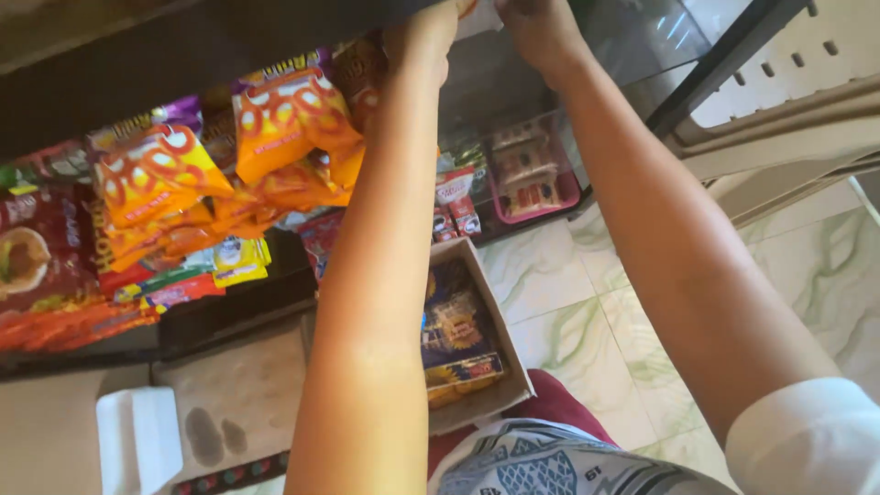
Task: Packing various bags of snacks from a shelf into a cardboard box.
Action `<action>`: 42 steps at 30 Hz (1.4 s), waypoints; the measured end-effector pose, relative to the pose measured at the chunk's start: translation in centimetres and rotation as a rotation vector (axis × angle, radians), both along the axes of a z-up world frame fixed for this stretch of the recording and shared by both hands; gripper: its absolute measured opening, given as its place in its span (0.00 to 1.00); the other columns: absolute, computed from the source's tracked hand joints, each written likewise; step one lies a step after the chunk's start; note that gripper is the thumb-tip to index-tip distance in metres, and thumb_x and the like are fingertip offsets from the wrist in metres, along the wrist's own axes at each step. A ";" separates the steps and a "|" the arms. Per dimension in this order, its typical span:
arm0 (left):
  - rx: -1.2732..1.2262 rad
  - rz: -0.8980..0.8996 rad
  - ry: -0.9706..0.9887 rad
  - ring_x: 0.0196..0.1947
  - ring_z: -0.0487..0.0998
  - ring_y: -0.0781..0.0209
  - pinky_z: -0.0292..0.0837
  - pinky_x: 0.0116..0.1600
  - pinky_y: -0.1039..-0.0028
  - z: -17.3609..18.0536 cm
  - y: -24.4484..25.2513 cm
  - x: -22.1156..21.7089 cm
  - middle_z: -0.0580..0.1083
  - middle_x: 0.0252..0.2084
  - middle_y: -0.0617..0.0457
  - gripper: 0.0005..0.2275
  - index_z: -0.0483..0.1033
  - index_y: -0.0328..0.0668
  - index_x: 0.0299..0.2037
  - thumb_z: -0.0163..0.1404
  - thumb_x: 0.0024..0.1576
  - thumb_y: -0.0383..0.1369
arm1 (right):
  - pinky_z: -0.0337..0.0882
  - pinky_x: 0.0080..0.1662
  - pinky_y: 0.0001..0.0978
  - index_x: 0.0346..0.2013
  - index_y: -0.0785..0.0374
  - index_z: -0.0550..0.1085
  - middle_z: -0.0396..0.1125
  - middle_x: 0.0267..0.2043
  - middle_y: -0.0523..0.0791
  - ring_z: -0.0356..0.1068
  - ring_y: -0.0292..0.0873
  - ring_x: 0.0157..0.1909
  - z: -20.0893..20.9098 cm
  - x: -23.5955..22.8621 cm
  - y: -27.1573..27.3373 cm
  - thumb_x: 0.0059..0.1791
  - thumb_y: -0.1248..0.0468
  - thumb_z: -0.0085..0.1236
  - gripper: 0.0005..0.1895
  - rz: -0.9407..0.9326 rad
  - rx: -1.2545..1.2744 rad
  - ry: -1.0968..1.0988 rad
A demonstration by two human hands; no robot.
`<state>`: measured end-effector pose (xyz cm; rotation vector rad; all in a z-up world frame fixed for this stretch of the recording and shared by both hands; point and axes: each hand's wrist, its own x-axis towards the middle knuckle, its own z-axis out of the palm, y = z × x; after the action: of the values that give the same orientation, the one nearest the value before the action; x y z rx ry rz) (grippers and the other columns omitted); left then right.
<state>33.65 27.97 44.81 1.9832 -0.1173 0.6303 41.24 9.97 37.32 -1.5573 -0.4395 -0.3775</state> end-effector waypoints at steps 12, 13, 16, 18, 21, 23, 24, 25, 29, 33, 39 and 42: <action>0.158 -0.091 0.103 0.47 0.82 0.38 0.77 0.52 0.56 0.3 -1.8 -11.5 0.80 0.41 0.33 0.06 0.78 0.34 0.39 0.51 0.56 0.27 | 0.57 0.35 0.26 0.34 0.64 0.69 0.60 0.32 0.37 0.56 0.30 0.34 3.1 -21.7 -5.4 0.60 0.67 0.66 0.15 -0.319 -0.171 0.154; 0.278 -0.090 0.015 0.52 0.77 0.35 0.74 0.57 0.53 0.2 -1.5 -14.9 0.76 0.49 0.32 0.13 0.72 0.33 0.51 0.52 0.56 0.27 | 0.60 0.38 0.26 0.39 0.65 0.70 0.63 0.34 0.37 0.59 0.30 0.35 3.8 -25.0 -5.0 0.59 0.69 0.64 0.10 -0.317 -0.156 0.207; 0.335 -0.200 -0.010 0.58 0.71 0.33 0.69 0.61 0.51 -0.1 0.7 -23.5 0.68 0.62 0.32 0.28 0.59 0.35 0.68 0.54 0.56 0.28 | 0.67 0.43 0.25 0.45 0.66 0.73 0.68 0.37 0.39 0.66 0.31 0.38 3.8 -31.9 -4.1 0.54 0.72 0.60 0.06 -0.317 -0.155 0.350; 0.265 -0.301 0.052 0.59 0.70 0.35 0.69 0.60 0.51 -1.9 2.7 -27.9 0.65 0.68 0.33 0.34 0.54 0.37 0.72 0.56 0.55 0.28 | 0.72 0.45 0.26 0.46 0.66 0.74 0.71 0.39 0.40 0.70 0.32 0.39 -0.2 -35.0 -4.5 0.50 0.73 0.58 0.10 -0.316 -0.172 0.444; 0.003 -0.374 0.122 0.66 0.67 0.35 0.67 0.69 0.56 -7.9 6.2 -31.7 0.65 0.66 0.33 0.33 0.55 0.36 0.72 0.54 0.54 0.21 | 0.74 0.45 0.30 0.51 0.66 0.71 0.71 0.40 0.43 0.72 0.36 0.41 -9.7 -37.5 -4.5 0.49 0.74 0.55 0.16 -0.159 -0.166 0.600; -0.007 -0.285 0.293 0.62 0.69 0.36 0.66 0.67 0.56 -13.7 8.3 -33.1 0.69 0.62 0.34 0.31 0.59 0.34 0.70 0.52 0.54 0.18 | 0.72 0.38 0.31 0.44 0.64 0.71 0.70 0.36 0.42 0.71 0.36 0.37 -14.9 -37.8 -1.6 0.47 0.69 0.65 0.14 -0.108 -0.377 0.693; -0.007 -0.276 0.295 0.62 0.69 0.36 0.66 0.67 0.56 -16.3 9.7 -33.1 0.69 0.62 0.34 0.31 0.59 0.34 0.70 0.52 0.54 0.18 | 0.72 0.38 0.31 0.44 0.64 0.71 0.70 0.36 0.42 0.71 0.36 0.37 -14.9 -37.4 1.3 0.47 0.69 0.65 0.14 -0.099 -0.379 0.693; 0.016 -0.216 0.413 0.60 0.70 0.37 0.66 0.66 0.56 -18.9 11.1 -33.0 0.70 0.59 0.34 0.31 0.59 0.34 0.70 0.51 0.53 0.20 | 0.72 0.37 0.34 0.42 0.64 0.71 0.72 0.33 0.45 0.73 0.40 0.35 -15.0 -37.0 4.1 0.47 0.62 0.67 0.15 -0.110 -0.552 0.771; 0.067 -0.135 0.635 0.59 0.70 0.37 0.66 0.65 0.57 -29.2 14.8 -32.9 0.70 0.58 0.35 0.29 0.61 0.34 0.69 0.51 0.54 0.22 | 0.72 0.40 0.49 0.35 0.67 0.74 0.73 0.32 0.56 0.74 0.59 0.38 -21.8 -36.5 10.0 0.49 0.51 0.65 0.20 -0.011 -1.008 0.761; 0.070 -0.154 0.648 0.62 0.67 0.35 0.64 0.66 0.56 -33.9 15.4 -30.7 0.67 0.62 0.32 0.29 0.61 0.33 0.69 0.52 0.54 0.23 | 0.72 0.44 0.55 0.35 0.62 0.78 0.73 0.36 0.58 0.73 0.64 0.41 -30.6 -35.4 11.7 0.49 0.52 0.60 0.15 0.033 -1.084 0.685; 0.147 -0.210 0.551 0.70 0.62 0.34 0.63 0.70 0.58 -40.9 15.3 -30.1 0.58 0.71 0.30 0.31 0.59 0.33 0.70 0.50 0.53 0.21 | 0.75 0.46 0.51 0.56 0.75 0.68 0.71 0.43 0.64 0.74 0.64 0.45 -36.2 -33.6 14.1 0.48 0.60 0.58 0.27 -0.096 -1.285 0.700; 0.378 -0.230 0.652 0.71 0.62 0.39 0.64 0.68 0.55 -39.5 15.5 -29.9 0.56 0.74 0.36 0.31 0.60 0.38 0.71 0.49 0.54 0.22 | 0.75 0.51 0.50 0.63 0.78 0.58 0.71 0.48 0.63 0.75 0.61 0.50 -36.1 -32.8 15.0 0.46 0.45 0.63 0.46 0.239 -1.354 0.783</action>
<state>3.71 43.43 5.31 2.3957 -0.0644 -0.2200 8.47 24.96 1.20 -2.7017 -0.2209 0.9159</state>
